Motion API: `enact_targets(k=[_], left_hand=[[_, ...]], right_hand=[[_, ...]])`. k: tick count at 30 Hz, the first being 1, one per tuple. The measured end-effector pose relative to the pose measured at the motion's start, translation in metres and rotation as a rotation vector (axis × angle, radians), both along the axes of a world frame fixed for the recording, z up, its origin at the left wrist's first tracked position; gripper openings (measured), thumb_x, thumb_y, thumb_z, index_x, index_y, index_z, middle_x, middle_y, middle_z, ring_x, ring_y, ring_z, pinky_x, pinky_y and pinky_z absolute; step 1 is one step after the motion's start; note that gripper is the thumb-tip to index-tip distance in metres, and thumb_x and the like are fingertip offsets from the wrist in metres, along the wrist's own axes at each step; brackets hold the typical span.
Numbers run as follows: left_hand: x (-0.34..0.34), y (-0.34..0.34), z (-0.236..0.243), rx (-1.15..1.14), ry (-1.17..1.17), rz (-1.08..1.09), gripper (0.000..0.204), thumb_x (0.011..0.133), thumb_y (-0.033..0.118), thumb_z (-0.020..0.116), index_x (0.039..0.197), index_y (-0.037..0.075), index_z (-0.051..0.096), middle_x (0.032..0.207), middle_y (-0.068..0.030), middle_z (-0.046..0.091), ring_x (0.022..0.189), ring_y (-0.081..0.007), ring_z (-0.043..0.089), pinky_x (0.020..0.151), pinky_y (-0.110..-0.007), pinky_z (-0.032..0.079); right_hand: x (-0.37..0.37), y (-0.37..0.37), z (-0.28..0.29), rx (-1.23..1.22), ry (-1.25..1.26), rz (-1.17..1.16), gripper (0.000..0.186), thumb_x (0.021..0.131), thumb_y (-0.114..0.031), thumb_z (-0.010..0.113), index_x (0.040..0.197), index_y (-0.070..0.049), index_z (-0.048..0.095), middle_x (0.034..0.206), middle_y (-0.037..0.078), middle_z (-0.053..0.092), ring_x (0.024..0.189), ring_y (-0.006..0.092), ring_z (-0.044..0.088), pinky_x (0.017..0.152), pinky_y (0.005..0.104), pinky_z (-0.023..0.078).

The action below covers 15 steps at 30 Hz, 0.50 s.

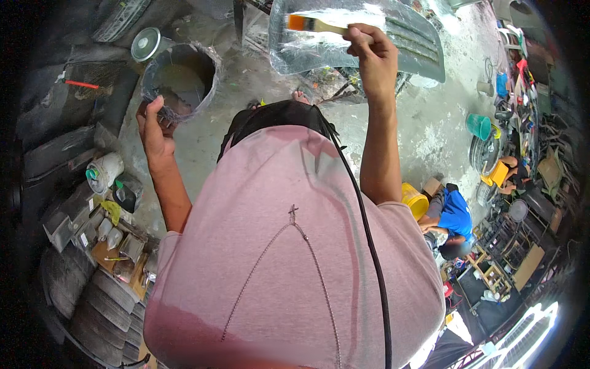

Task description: Painting a car bumper part with a brush in an auto repair shop environment.

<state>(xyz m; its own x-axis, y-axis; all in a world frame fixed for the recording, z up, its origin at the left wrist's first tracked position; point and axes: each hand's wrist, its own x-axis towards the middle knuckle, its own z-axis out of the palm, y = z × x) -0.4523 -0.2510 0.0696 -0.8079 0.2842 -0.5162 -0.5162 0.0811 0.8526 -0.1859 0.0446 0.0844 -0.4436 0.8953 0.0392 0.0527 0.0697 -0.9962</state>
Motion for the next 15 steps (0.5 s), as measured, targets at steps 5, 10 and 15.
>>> enact_targets(k=[5, 10, 15], left_hand=[[-0.002, 0.01, 0.006, 0.037, 0.028, -0.087, 0.079, 0.068, 0.027, 0.081, 0.133, 0.008, 0.039, 0.112, -0.0087, 0.058, 0.093, -0.0201, 0.06, 0.075, -0.034, 0.049], [-0.002, 0.022, -0.002, 0.039, -0.006, -0.193, 0.075, 0.068, 0.026, 0.082, 0.129, 0.009, 0.041, 0.11, -0.0101, 0.059, 0.093, -0.019, 0.06, 0.074, -0.032, 0.047], [-0.01, 0.019, -0.011, 0.042, -0.034, -0.242, 0.073, 0.07, 0.026, 0.081, 0.128, 0.01, 0.041, 0.107, -0.0084, 0.061, 0.089, -0.0176, 0.06, 0.073, -0.031, 0.047]], right_hand=[[-0.057, -0.057, 0.016, 0.088, 0.026, 0.304, 0.016, 0.093, -0.003, 0.061, 0.107, -0.002, 0.069, 0.098, 0.003, 0.07, 0.076, 0.0087, 0.06, 0.072, 0.0221, 0.049], [-0.109, -0.1, -0.016, 0.306, -0.34, 0.296, 0.014, 0.089, -0.007, 0.066, 0.102, -0.001, 0.066, 0.095, 0.008, 0.07, 0.075, 0.0124, 0.063, 0.063, 0.0288, 0.051], [-0.069, -0.084, -0.046, -0.44, 0.045, 0.09, 0.02, 0.094, -0.017, 0.062, 0.103, 0.001, 0.065, 0.09, 0.009, 0.068, 0.072, 0.0116, 0.059, 0.064, 0.0243, 0.044]])
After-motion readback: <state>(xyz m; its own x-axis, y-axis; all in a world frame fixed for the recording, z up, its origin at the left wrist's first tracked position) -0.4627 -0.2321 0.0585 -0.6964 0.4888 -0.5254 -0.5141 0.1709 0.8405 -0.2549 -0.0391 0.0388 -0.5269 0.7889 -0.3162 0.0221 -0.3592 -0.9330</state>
